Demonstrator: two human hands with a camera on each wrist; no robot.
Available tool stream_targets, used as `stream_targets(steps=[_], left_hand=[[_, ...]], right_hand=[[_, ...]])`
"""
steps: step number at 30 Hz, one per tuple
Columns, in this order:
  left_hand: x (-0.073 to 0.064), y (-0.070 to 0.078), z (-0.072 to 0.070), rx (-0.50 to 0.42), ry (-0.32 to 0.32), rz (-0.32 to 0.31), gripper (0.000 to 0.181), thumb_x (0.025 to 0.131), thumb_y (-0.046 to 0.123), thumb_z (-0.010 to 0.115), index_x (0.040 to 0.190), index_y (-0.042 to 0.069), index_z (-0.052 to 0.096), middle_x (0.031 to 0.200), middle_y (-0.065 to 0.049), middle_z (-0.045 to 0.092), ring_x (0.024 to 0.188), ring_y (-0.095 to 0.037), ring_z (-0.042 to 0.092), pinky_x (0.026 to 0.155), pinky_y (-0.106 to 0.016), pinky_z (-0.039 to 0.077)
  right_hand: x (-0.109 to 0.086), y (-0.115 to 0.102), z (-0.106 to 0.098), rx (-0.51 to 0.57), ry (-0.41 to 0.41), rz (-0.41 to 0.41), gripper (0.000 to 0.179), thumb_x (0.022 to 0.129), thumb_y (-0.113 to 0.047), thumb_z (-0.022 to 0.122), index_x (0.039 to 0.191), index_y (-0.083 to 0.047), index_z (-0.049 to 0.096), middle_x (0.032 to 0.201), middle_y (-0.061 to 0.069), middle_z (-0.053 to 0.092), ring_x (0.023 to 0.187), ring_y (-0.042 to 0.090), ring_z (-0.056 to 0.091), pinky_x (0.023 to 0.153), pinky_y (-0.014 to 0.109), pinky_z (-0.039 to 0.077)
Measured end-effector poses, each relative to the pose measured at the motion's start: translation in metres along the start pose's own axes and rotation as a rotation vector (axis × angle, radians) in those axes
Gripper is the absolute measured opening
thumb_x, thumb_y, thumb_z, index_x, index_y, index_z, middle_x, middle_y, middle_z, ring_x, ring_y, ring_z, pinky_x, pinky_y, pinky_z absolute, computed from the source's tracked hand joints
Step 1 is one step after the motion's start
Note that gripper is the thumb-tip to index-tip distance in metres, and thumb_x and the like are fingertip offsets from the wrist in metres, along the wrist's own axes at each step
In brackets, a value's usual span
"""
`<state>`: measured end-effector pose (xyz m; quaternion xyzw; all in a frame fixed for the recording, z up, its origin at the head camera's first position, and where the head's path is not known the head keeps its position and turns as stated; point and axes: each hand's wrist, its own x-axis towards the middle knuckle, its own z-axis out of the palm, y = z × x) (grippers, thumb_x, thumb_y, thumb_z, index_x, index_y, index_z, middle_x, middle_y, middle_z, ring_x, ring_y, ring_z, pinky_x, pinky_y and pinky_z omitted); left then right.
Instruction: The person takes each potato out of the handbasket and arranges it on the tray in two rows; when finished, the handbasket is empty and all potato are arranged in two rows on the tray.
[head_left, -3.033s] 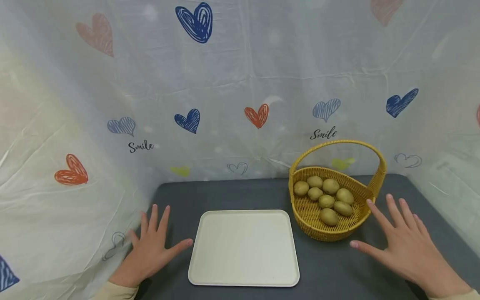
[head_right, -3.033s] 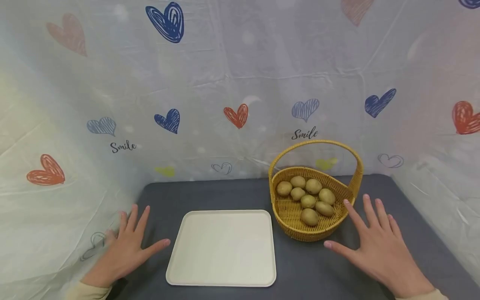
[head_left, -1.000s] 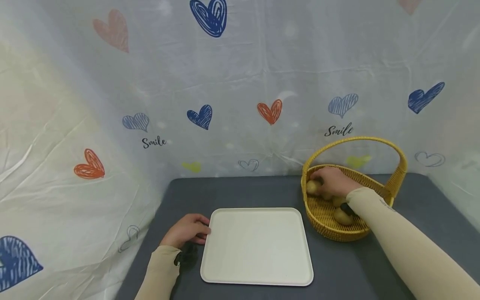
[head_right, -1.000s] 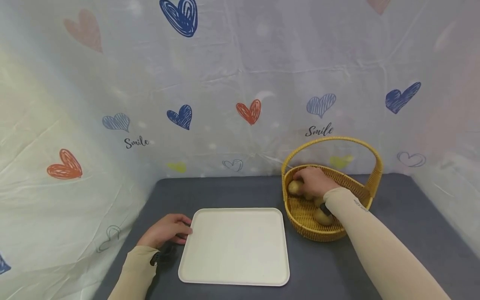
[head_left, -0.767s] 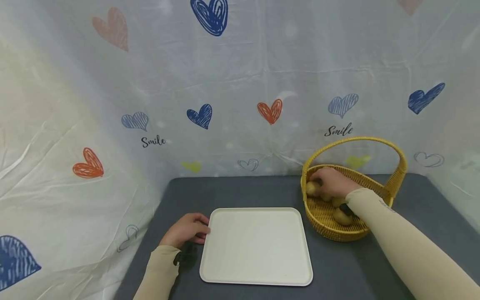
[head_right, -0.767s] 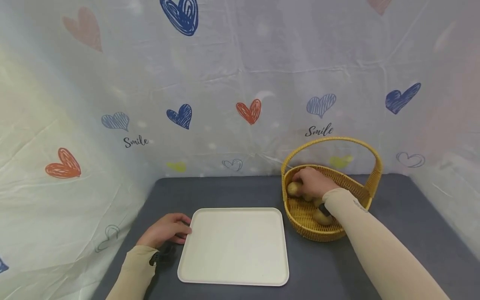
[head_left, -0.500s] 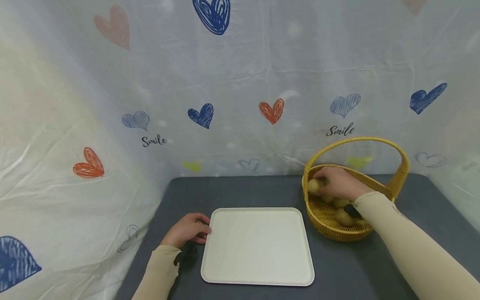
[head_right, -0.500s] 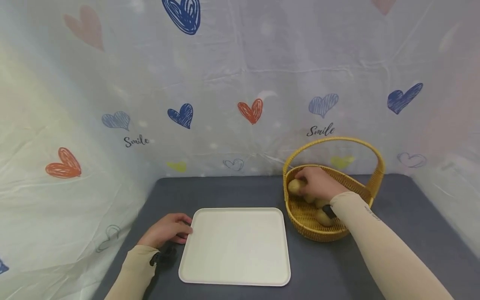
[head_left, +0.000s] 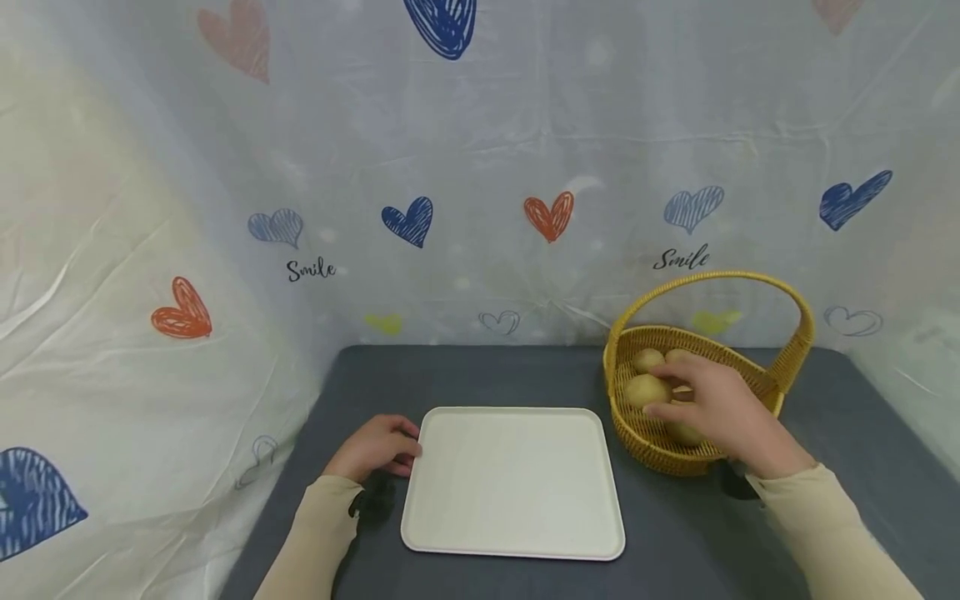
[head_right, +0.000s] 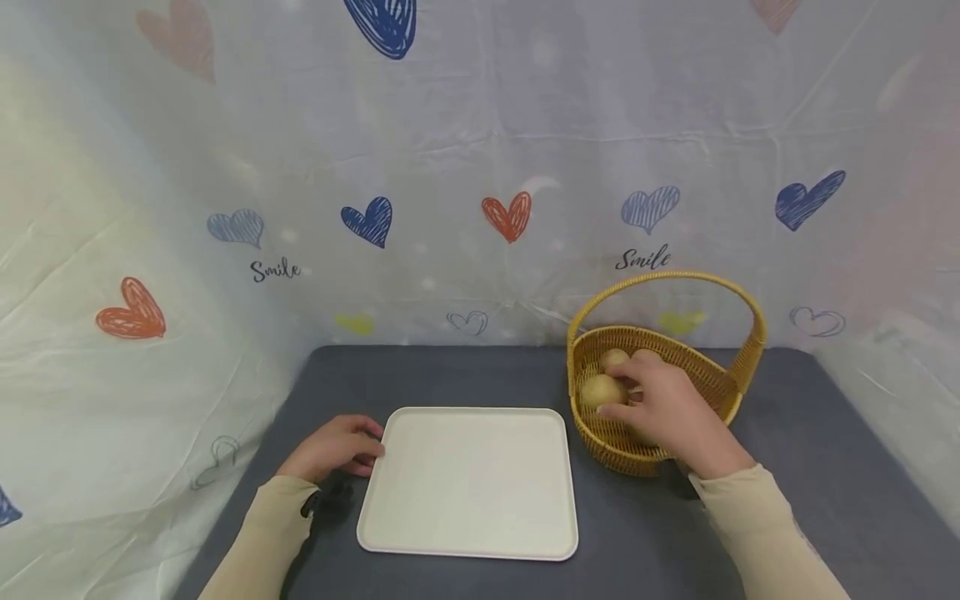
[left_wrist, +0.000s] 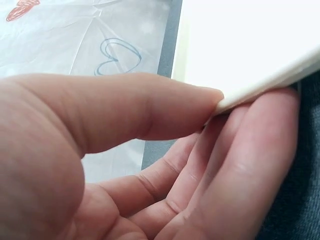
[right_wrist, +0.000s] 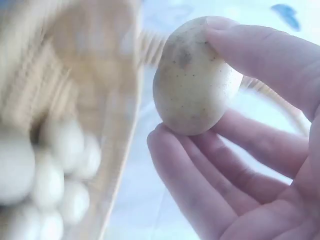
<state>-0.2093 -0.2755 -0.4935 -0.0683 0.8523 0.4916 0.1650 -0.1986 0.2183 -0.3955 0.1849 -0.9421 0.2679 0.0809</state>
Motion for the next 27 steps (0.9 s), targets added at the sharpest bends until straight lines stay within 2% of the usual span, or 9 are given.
stream_targets(steps=[4,8,12,17,22,27], left_hand=[[0.002,-0.002,-0.003,0.0,0.005,0.002,0.023,0.093,0.004,0.077,0.114,-0.002,0.072,0.092,-0.015,0.075,0.073,-0.021,0.075,0.066,-0.039,0.067],[0.004,-0.002,-0.003,-0.019,-0.01,0.005,0.023,0.093,0.005,0.078,0.115,-0.001,0.072,0.093,-0.015,0.075,0.074,-0.021,0.075,0.067,-0.04,0.068],[0.007,0.0,-0.002,-0.037,-0.031,0.019,0.024,0.094,0.005,0.077,0.116,-0.002,0.072,0.093,-0.016,0.075,0.074,-0.021,0.075,0.068,-0.039,0.068],[0.008,0.002,-0.003,-0.039,-0.024,0.016,0.024,0.093,0.004,0.077,0.116,-0.003,0.071,0.092,-0.016,0.074,0.072,-0.021,0.074,0.066,-0.038,0.068],[0.005,0.002,-0.004,-0.054,-0.022,0.006,0.025,0.092,0.003,0.078,0.115,-0.002,0.071,0.09,-0.016,0.075,0.071,-0.021,0.075,0.065,-0.038,0.067],[0.002,-0.003,-0.006,-0.075,-0.041,0.008,0.025,0.09,0.004,0.078,0.114,-0.002,0.071,0.09,-0.016,0.075,0.07,-0.02,0.075,0.065,-0.038,0.067]], right_hand=[[-0.007,-0.024,0.023,0.045,0.038,-0.029,0.047,0.084,-0.027,0.096,0.121,-0.005,0.078,0.111,0.009,0.077,0.099,0.026,0.076,0.083,0.042,0.067],[-0.003,-0.049,0.052,0.059,0.0,-0.018,0.046,0.086,-0.033,0.095,0.121,-0.008,0.078,0.112,0.005,0.075,0.097,0.019,0.073,0.083,0.041,0.065],[0.013,-0.071,0.088,0.138,-0.037,0.017,0.045,0.088,-0.033,0.093,0.123,-0.008,0.078,0.111,0.003,0.073,0.098,0.017,0.071,0.083,0.039,0.064],[0.041,-0.101,0.137,0.251,-0.047,0.041,0.042,0.086,-0.028,0.094,0.121,-0.009,0.079,0.11,0.002,0.073,0.1,0.016,0.07,0.088,0.037,0.065],[0.062,-0.132,0.174,0.265,-0.035,0.009,0.038,0.082,-0.025,0.097,0.113,-0.008,0.081,0.103,0.001,0.073,0.094,0.016,0.07,0.083,0.034,0.061],[0.07,-0.151,0.197,0.246,-0.032,-0.004,0.039,0.082,-0.026,0.097,0.111,-0.006,0.081,0.102,0.003,0.073,0.089,0.015,0.065,0.079,0.031,0.056]])
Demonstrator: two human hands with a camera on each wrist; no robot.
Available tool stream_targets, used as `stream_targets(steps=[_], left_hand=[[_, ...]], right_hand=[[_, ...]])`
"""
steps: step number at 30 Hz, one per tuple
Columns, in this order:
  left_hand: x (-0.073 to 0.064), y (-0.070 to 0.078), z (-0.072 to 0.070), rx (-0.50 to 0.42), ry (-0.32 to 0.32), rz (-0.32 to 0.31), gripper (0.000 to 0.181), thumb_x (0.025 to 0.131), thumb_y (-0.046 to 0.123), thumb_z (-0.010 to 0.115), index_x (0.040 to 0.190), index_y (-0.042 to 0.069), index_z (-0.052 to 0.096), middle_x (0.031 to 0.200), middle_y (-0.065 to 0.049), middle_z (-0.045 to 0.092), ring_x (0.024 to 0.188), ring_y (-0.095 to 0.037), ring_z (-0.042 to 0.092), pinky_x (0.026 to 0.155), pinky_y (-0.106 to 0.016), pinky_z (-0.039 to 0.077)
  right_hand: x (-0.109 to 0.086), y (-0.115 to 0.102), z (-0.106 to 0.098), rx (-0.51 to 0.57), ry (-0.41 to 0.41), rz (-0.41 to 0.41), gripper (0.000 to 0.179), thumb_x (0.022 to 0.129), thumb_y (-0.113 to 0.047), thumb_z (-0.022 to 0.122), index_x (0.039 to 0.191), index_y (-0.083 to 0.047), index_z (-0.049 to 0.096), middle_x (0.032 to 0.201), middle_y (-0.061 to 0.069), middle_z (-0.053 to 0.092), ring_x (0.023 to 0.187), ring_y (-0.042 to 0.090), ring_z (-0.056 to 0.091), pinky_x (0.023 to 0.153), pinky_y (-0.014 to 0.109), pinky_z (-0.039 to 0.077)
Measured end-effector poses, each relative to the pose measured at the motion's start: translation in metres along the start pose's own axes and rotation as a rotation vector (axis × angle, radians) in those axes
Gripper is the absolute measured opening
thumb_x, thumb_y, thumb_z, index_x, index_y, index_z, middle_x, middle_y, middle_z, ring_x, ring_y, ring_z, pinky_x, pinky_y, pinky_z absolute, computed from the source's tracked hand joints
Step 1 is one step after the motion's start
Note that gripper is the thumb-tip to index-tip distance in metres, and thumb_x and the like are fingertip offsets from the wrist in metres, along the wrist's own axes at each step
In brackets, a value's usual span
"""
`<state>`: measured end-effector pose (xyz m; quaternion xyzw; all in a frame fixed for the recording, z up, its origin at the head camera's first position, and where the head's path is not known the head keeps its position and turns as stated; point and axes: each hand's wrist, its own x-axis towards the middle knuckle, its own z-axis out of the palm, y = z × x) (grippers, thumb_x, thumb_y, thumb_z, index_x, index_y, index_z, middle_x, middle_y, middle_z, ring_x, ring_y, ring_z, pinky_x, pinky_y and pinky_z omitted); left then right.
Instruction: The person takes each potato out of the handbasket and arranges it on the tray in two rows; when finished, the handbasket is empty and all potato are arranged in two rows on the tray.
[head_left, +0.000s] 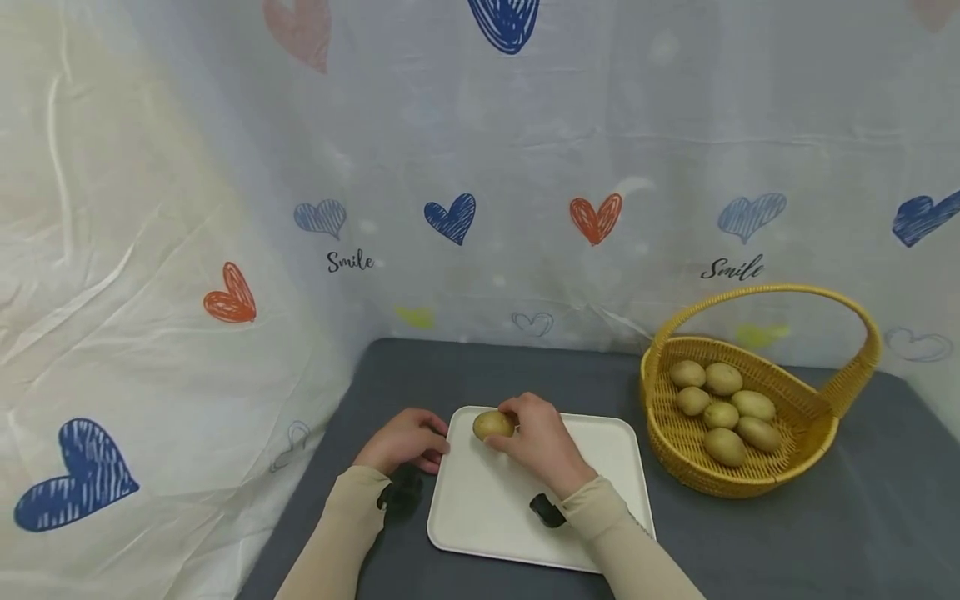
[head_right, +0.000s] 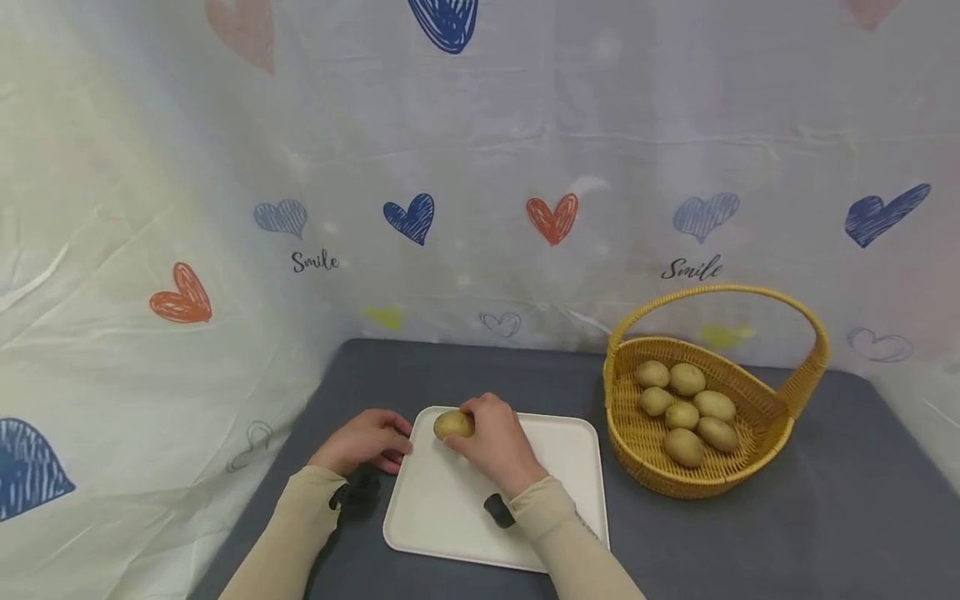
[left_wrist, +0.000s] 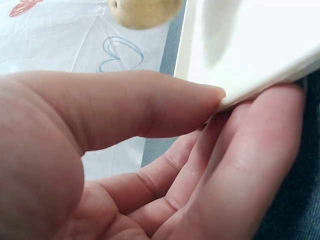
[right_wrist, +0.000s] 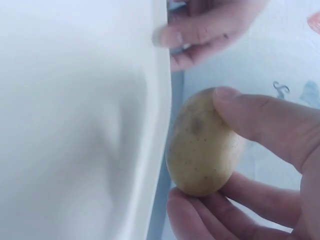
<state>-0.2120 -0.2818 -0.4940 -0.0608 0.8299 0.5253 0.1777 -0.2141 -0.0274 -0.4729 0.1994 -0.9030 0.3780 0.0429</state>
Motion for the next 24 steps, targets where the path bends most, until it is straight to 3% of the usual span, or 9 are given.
stream_targets(steps=[13,24], left_hand=[[0.001,-0.004,0.005,-0.023,-0.028,0.015,0.027,0.089,0.004,0.079,0.114,-0.004,0.07,0.087,-0.015,0.076,0.067,-0.018,0.075,0.064,-0.038,0.068],[0.001,0.001,0.0,-0.011,-0.009,0.004,0.028,0.09,0.004,0.078,0.116,-0.003,0.071,0.09,-0.016,0.076,0.071,-0.019,0.076,0.066,-0.037,0.068]], right_hand=[[-0.003,0.004,0.024,-0.063,-0.005,-0.017,0.042,0.081,-0.025,0.095,0.113,-0.002,0.08,0.105,0.008,0.073,0.087,0.015,0.064,0.076,0.029,0.054],[0.002,-0.001,0.028,-0.095,0.025,-0.023,0.041,0.08,-0.026,0.096,0.11,-0.002,0.08,0.098,0.008,0.071,0.083,0.016,0.063,0.072,0.029,0.053]])
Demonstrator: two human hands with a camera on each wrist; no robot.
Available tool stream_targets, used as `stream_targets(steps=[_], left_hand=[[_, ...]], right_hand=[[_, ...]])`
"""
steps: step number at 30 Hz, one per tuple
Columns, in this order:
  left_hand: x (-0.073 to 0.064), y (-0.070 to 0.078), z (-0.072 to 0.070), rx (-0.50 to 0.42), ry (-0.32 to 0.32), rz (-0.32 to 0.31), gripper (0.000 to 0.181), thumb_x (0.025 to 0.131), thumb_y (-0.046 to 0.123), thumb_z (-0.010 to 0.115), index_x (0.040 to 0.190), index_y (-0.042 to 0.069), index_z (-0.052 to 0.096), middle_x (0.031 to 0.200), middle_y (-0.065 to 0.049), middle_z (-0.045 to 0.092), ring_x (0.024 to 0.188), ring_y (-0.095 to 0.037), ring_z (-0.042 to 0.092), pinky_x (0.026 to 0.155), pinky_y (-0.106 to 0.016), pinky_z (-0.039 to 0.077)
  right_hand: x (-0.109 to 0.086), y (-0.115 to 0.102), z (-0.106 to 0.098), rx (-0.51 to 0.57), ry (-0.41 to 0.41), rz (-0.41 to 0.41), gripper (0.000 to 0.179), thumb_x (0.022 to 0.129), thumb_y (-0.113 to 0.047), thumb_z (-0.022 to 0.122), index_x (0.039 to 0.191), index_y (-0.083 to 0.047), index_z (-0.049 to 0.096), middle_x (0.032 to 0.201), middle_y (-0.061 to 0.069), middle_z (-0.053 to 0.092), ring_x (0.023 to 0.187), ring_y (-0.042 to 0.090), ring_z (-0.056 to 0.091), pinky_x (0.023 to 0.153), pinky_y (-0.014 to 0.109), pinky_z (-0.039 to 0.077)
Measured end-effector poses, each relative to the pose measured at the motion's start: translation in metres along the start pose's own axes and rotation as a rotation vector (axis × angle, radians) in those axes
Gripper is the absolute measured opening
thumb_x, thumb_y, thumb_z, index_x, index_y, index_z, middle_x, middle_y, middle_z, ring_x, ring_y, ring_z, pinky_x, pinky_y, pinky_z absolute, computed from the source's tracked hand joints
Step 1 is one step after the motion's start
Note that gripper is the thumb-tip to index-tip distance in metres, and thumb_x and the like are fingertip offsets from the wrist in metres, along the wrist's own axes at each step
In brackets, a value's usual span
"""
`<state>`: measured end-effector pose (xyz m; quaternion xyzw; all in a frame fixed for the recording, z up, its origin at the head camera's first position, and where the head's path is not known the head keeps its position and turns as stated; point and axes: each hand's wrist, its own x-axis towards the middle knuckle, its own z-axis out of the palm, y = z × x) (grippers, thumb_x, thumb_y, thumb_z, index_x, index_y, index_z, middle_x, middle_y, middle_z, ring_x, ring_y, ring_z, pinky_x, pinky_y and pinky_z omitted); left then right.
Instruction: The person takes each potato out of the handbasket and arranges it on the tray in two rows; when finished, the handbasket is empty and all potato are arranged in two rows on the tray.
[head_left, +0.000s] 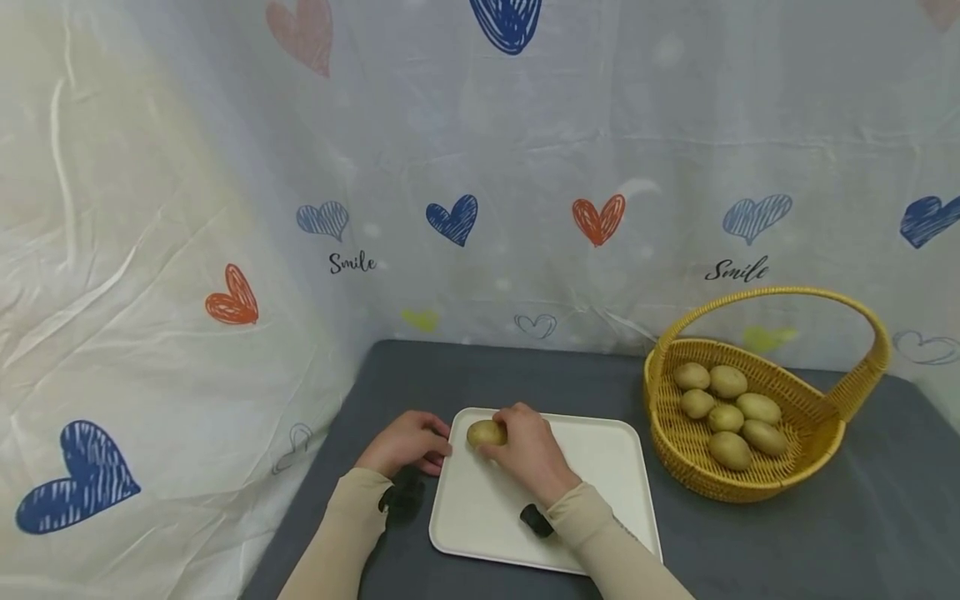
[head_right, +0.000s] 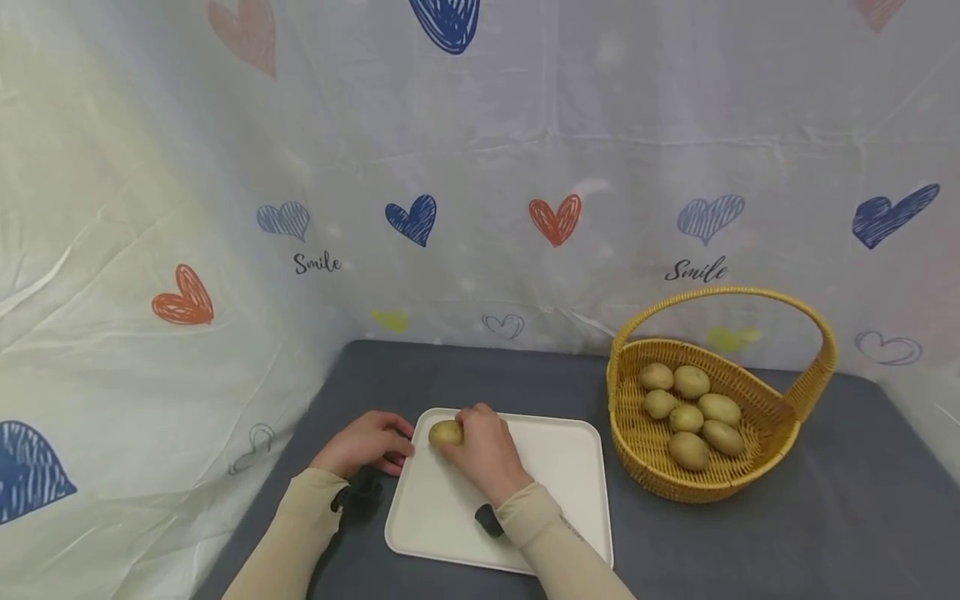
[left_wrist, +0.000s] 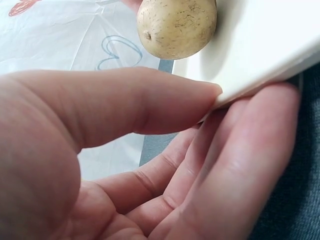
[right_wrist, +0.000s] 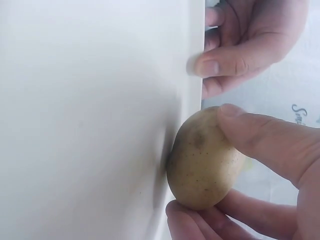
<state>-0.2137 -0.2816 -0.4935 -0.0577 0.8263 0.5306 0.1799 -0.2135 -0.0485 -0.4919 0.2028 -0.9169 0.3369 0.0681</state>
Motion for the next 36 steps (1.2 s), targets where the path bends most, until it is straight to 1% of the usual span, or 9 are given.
stream_targets(steps=[5,11,19,23,28,31,34,36], left_hand=[[0.003,0.003,0.002,-0.003,-0.008,0.006,0.028,0.09,0.005,0.078,0.116,-0.003,0.071,0.09,-0.016,0.076,0.071,-0.019,0.076,0.066,-0.037,0.068],[0.006,0.005,0.005,0.002,-0.012,0.007,0.028,0.09,0.005,0.078,0.116,-0.003,0.072,0.091,-0.016,0.076,0.072,-0.019,0.076,0.066,-0.037,0.068],[0.007,0.011,0.008,0.017,-0.018,0.008,0.028,0.09,0.006,0.078,0.116,-0.003,0.072,0.092,-0.016,0.076,0.072,-0.02,0.076,0.067,-0.037,0.068],[0.008,0.012,0.007,0.02,-0.011,0.01,0.027,0.089,0.006,0.078,0.114,-0.002,0.072,0.092,-0.015,0.076,0.072,-0.019,0.076,0.067,-0.036,0.067],[0.009,0.008,0.007,0.014,-0.017,0.02,0.027,0.09,0.007,0.078,0.115,-0.003,0.072,0.093,-0.016,0.076,0.074,-0.02,0.076,0.068,-0.037,0.068],[0.008,0.004,0.006,0.013,-0.027,0.019,0.027,0.091,0.007,0.078,0.116,-0.003,0.072,0.096,-0.016,0.076,0.076,-0.02,0.077,0.069,-0.038,0.068],[0.004,0.0,0.002,0.028,-0.024,0.023,0.028,0.092,0.007,0.077,0.117,-0.004,0.071,0.099,-0.016,0.076,0.078,-0.021,0.077,0.071,-0.038,0.068],[0.001,-0.004,-0.002,0.037,-0.019,0.025,0.03,0.093,0.009,0.077,0.119,-0.004,0.071,0.101,-0.016,0.076,0.079,-0.021,0.077,0.072,-0.039,0.068]], right_hand=[[-0.001,0.0,-0.003,-0.007,0.008,-0.004,0.042,0.079,-0.026,0.097,0.11,-0.003,0.08,0.098,0.008,0.071,0.082,0.016,0.063,0.072,0.029,0.053],[-0.003,0.003,-0.006,-0.009,0.021,-0.009,0.045,0.08,-0.027,0.097,0.114,-0.003,0.08,0.101,0.008,0.072,0.085,0.017,0.066,0.074,0.03,0.055],[-0.004,0.006,-0.013,-0.034,0.031,-0.014,0.053,0.079,-0.028,0.098,0.119,-0.001,0.079,0.108,0.012,0.074,0.092,0.025,0.072,0.081,0.039,0.06],[-0.003,0.004,-0.02,-0.019,0.014,-0.009,0.054,0.08,-0.03,0.095,0.122,0.0,0.078,0.113,0.013,0.075,0.097,0.026,0.073,0.087,0.042,0.061],[-0.006,0.003,-0.034,0.018,-0.014,-0.001,0.055,0.083,-0.033,0.093,0.125,-0.001,0.077,0.122,0.014,0.075,0.109,0.03,0.074,0.094,0.046,0.062],[-0.014,0.005,-0.045,0.042,-0.031,0.006,0.055,0.086,-0.035,0.092,0.128,-0.002,0.076,0.125,0.013,0.075,0.113,0.031,0.074,0.094,0.047,0.062],[-0.024,0.008,-0.062,0.068,-0.051,0.016,0.056,0.088,-0.034,0.091,0.132,-0.003,0.075,0.128,0.012,0.075,0.115,0.032,0.073,0.093,0.047,0.062],[-0.032,0.011,-0.078,0.061,-0.064,0.026,0.055,0.089,-0.033,0.091,0.134,-0.004,0.074,0.129,0.01,0.074,0.115,0.032,0.073,0.091,0.046,0.062]])
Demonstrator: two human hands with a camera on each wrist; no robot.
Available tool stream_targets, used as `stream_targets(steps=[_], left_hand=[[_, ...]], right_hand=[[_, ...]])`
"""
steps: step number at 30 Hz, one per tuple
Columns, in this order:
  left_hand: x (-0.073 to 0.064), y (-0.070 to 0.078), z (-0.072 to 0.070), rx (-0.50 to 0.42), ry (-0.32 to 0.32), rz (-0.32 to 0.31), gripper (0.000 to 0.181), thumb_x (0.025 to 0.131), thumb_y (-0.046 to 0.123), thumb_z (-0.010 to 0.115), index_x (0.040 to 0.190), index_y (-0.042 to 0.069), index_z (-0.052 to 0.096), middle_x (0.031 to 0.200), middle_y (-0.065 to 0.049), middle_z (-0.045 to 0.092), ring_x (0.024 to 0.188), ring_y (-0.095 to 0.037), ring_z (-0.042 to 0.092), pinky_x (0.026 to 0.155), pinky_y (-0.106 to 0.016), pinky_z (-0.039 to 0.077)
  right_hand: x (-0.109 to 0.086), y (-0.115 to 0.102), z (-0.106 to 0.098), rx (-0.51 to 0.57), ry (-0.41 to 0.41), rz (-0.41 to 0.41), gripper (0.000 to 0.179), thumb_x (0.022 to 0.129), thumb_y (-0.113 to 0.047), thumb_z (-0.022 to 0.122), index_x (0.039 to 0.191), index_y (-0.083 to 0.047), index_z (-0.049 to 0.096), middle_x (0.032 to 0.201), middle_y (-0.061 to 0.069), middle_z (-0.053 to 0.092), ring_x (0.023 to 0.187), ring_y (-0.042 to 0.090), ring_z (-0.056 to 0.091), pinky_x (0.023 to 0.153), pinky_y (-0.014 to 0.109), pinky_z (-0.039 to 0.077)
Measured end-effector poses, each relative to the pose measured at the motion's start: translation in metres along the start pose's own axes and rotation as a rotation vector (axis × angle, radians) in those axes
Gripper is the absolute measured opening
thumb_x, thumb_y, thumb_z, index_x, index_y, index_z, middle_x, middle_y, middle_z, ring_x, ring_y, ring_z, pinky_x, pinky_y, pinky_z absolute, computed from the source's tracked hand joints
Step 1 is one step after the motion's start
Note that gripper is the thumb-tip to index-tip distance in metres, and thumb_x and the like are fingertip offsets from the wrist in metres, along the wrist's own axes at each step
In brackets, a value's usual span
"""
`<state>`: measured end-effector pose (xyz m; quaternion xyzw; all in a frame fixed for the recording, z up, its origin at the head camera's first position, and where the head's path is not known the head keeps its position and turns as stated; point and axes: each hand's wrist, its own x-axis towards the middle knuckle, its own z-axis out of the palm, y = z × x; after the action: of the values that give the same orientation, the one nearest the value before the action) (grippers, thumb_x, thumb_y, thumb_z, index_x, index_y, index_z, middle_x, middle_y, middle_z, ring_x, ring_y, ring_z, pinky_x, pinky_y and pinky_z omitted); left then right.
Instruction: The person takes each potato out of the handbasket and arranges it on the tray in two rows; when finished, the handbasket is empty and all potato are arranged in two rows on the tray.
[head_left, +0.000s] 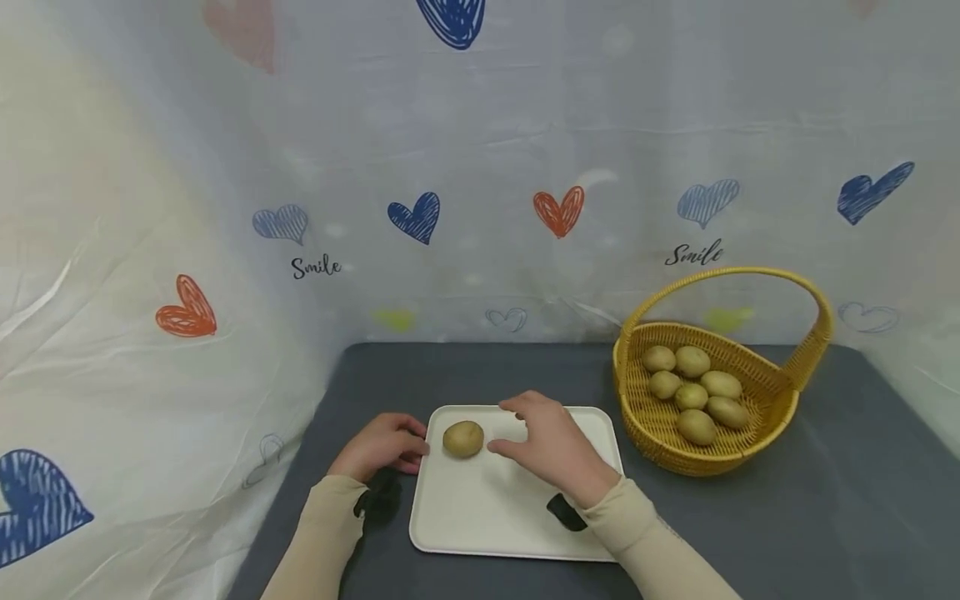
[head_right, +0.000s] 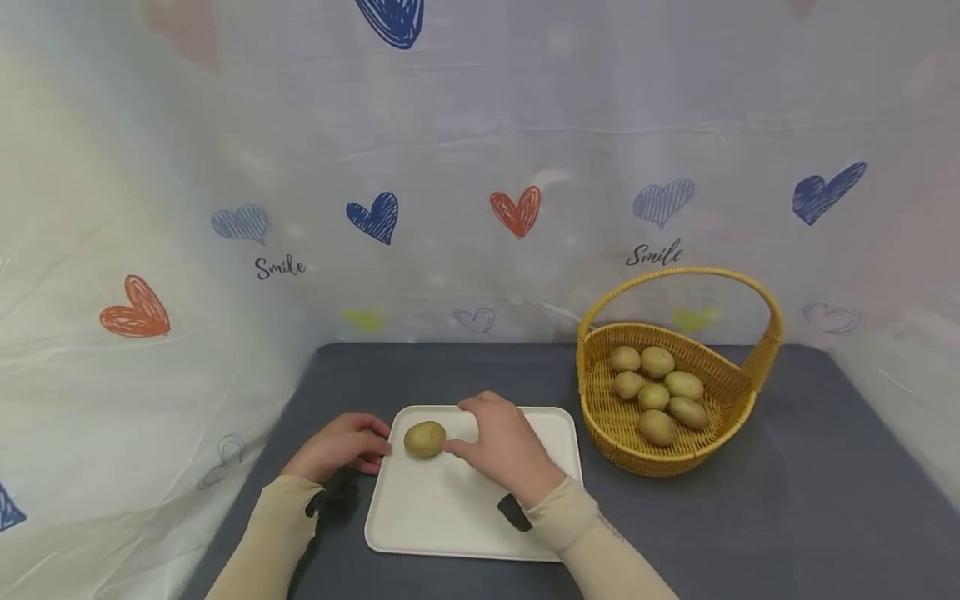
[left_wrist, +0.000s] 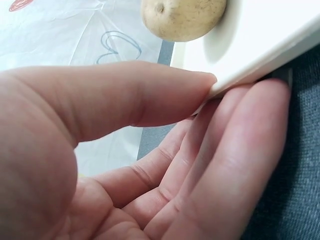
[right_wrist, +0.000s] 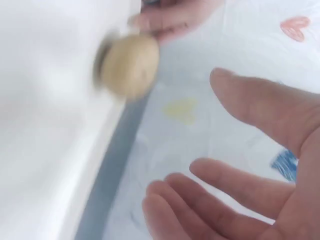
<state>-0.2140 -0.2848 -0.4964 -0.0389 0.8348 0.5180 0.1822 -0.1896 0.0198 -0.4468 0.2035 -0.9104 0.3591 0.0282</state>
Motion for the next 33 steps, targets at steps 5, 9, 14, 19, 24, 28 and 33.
stream_targets(steps=[5,9,14,19,24,28,33], left_hand=[[-0.001,-0.003,-0.003,0.016,-0.014,0.002,0.035,0.095,0.012,0.077,0.124,-0.005,0.069,0.106,-0.017,0.076,0.084,-0.023,0.077,0.075,-0.041,0.068],[-0.003,-0.006,-0.005,0.01,-0.023,-0.01,0.039,0.095,0.013,0.076,0.128,-0.007,0.067,0.109,-0.018,0.075,0.086,-0.023,0.076,0.077,-0.042,0.068],[-0.002,-0.006,-0.004,0.0,-0.023,-0.03,0.04,0.095,0.013,0.077,0.129,-0.005,0.068,0.109,-0.017,0.075,0.086,-0.023,0.075,0.078,-0.041,0.068],[0.001,-0.001,-0.001,-0.006,-0.024,-0.042,0.039,0.094,0.013,0.078,0.128,-0.004,0.069,0.109,-0.017,0.075,0.086,-0.024,0.075,0.078,-0.042,0.068],[0.004,-0.005,-0.005,-0.005,-0.033,-0.044,0.041,0.094,0.015,0.079,0.129,-0.004,0.069,0.108,-0.017,0.075,0.086,-0.023,0.076,0.077,-0.041,0.069],[0.004,-0.006,-0.006,-0.005,-0.026,-0.04,0.042,0.094,0.015,0.08,0.129,-0.004,0.069,0.108,-0.016,0.075,0.085,-0.023,0.076,0.077,-0.041,0.069],[0.002,-0.003,-0.004,-0.026,-0.032,-0.041,0.042,0.094,0.015,0.08,0.129,-0.005,0.069,0.107,-0.017,0.076,0.085,-0.023,0.076,0.078,-0.04,0.069]], right_hand=[[-0.027,0.024,-0.056,-0.12,0.007,0.004,0.052,0.091,-0.033,0.089,0.135,-0.009,0.074,0.129,0.007,0.074,0.112,0.028,0.073,0.089,0.044,0.063],[-0.045,0.05,-0.102,-0.192,0.025,-0.036,0.051,0.092,-0.032,0.089,0.134,-0.008,0.073,0.128,0.01,0.075,0.11,0.028,0.074,0.09,0.047,0.063],[-0.05,0.083,-0.152,-0.268,0.028,-0.035,0.047,0.092,-0.029,0.089,0.13,-0.006,0.075,0.119,0.011,0.078,0.107,0.032,0.075,0.09,0.052,0.063],[-0.041,0.118,-0.189,-0.318,-0.016,0.049,0.046,0.095,-0.025,0.085,0.133,-0.003,0.072,0.122,0.016,0.076,0.11,0.038,0.073,0.091,0.057,0.061],[-0.02,0.151,-0.205,-0.336,-0.085,0.102,0.052,0.097,-0.015,0.08,0.142,0.006,0.065,0.137,0.03,0.069,0.121,0.051,0.068,0.096,0.064,0.058],[-0.002,0.173,-0.209,-0.319,-0.114,0.154,0.053,0.098,-0.013,0.077,0.144,0.009,0.062,0.139,0.033,0.067,0.129,0.056,0.063,0.104,0.068,0.053],[0.009,0.191,-0.209,-0.302,-0.119,0.196,0.054,0.098,-0.014,0.076,0.143,0.012,0.062,0.14,0.036,0.065,0.131,0.058,0.059,0.109,0.07,0.049]])
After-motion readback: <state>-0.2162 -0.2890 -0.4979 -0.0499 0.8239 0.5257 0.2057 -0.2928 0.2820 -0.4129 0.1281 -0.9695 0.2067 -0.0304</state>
